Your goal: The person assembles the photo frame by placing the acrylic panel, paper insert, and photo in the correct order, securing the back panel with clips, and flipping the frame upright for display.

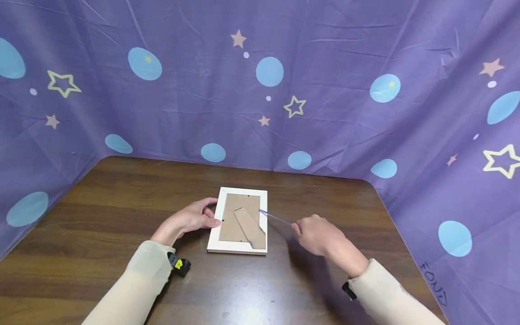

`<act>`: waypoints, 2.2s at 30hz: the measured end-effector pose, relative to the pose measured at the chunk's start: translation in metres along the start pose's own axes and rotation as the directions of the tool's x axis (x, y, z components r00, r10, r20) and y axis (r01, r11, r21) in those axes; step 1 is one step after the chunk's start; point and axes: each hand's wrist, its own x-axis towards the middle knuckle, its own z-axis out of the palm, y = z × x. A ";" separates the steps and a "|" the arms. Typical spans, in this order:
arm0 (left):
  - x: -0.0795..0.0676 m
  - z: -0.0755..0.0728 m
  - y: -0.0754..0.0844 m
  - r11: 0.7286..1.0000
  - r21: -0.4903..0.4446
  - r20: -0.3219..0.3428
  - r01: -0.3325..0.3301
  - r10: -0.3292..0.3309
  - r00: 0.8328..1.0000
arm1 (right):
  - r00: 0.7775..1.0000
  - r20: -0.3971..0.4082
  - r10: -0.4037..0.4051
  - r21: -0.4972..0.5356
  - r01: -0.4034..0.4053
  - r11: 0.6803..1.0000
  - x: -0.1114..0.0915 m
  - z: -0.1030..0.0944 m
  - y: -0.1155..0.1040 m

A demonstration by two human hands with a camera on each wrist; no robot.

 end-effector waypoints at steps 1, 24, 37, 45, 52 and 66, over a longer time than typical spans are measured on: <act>0.000 0.000 0.000 1.000 0.004 0.002 -0.006 0.006 1.000 | 1.000 0.000 0.002 -0.004 -0.002 1.000 0.000 0.000 -0.001; 0.002 0.000 -0.001 1.000 0.014 0.002 -0.002 0.002 1.000 | 0.999 0.024 0.033 -0.103 -0.031 0.994 0.002 -0.013 -0.018; 0.004 0.000 -0.003 1.000 0.016 -0.002 -0.002 0.002 1.000 | 0.998 0.010 0.058 -0.156 -0.056 0.986 0.005 -0.019 -0.028; 0.005 0.001 -0.003 1.000 0.025 -0.002 -0.002 0.002 1.000 | 0.998 0.008 0.062 -0.189 -0.060 0.980 0.006 -0.022 -0.033; 0.004 0.001 -0.003 1.000 0.022 0.000 0.004 -0.004 1.000 | 0.996 0.036 0.087 -0.214 -0.077 0.974 0.008 -0.024 -0.040; 0.004 0.001 -0.003 1.000 0.019 0.003 -0.011 0.011 1.000 | 0.999 0.014 0.030 -0.369 -0.023 0.929 0.008 -0.025 -0.053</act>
